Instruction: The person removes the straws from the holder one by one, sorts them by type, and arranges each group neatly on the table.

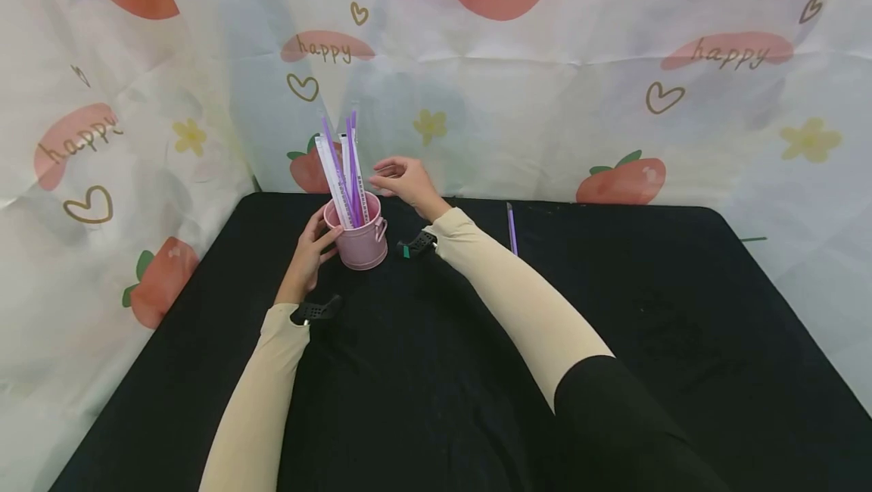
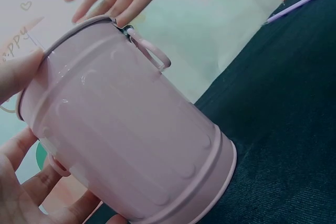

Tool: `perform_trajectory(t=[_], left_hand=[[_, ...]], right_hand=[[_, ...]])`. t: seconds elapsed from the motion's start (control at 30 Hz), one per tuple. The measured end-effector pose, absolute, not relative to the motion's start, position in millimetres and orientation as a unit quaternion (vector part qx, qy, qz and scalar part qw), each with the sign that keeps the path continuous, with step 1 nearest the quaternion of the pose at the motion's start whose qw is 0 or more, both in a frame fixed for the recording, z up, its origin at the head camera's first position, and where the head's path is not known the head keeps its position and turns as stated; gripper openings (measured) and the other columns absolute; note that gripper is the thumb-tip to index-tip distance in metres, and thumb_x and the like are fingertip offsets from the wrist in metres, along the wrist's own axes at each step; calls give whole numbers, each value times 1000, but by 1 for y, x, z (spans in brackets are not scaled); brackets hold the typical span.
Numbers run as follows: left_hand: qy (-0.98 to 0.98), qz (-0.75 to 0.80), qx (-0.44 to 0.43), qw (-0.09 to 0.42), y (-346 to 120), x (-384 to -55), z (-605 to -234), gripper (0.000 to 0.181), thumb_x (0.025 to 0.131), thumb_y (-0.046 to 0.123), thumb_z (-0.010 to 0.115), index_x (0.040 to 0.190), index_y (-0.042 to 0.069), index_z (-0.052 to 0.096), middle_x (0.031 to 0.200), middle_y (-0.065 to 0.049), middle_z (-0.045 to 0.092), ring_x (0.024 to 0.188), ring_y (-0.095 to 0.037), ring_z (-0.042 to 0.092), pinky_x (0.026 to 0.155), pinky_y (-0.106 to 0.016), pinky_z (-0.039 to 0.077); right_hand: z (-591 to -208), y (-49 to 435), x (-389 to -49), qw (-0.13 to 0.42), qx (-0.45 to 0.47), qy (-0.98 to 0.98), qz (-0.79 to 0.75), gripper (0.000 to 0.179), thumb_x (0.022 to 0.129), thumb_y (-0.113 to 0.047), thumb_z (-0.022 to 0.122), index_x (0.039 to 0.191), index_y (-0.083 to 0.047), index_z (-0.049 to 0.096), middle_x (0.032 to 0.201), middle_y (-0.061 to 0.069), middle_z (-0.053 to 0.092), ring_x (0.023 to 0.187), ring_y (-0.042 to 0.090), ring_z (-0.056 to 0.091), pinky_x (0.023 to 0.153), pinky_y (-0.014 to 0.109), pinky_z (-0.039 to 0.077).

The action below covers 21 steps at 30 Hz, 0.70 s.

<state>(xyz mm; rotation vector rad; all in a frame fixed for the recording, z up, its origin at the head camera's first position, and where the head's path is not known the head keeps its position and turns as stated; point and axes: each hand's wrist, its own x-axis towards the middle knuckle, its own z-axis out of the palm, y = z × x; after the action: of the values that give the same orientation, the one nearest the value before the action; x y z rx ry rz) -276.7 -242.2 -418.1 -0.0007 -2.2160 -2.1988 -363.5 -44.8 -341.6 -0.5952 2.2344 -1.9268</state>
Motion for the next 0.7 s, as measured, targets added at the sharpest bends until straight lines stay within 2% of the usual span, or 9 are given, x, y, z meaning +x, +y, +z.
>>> perform_trajectory(t=[0.2,0.43,0.57,0.7], left_hand=[[-712,-702,5,12,-243,-275,-418,61,96,22,51,149,19,22,154,-12,24,141,-28,24,111,-57,26],[-716,-698,3,11,-243,-276,-418,60,96,21,50,149,20,23,152,-13,26,139,-28,26,111,-56,27],[-709,-705,5,2,-240,-271,-408,61,96,20,50,150,18,21,153,-14,24,140,-30,24,112,-57,26],[-713,-701,5,3,-239,-269,-408,61,96,21,50,150,17,21,154,-14,23,141,-30,23,112,-57,26]], right_hand=[[-351,-62,-367,55,-165,718,-674,37,84,-9,68,118,3,58,118,23,62,107,31,62,86,40,54],[-358,-74,-366,60,-160,739,-651,43,86,-13,68,124,0,54,120,20,63,114,29,59,95,38,50],[-360,-80,-365,53,-150,759,-631,38,86,-13,67,120,2,58,118,19,64,112,28,60,95,35,49],[-363,-84,-365,42,-137,778,-612,29,87,-11,66,111,3,64,112,19,66,105,26,62,89,29,51]])
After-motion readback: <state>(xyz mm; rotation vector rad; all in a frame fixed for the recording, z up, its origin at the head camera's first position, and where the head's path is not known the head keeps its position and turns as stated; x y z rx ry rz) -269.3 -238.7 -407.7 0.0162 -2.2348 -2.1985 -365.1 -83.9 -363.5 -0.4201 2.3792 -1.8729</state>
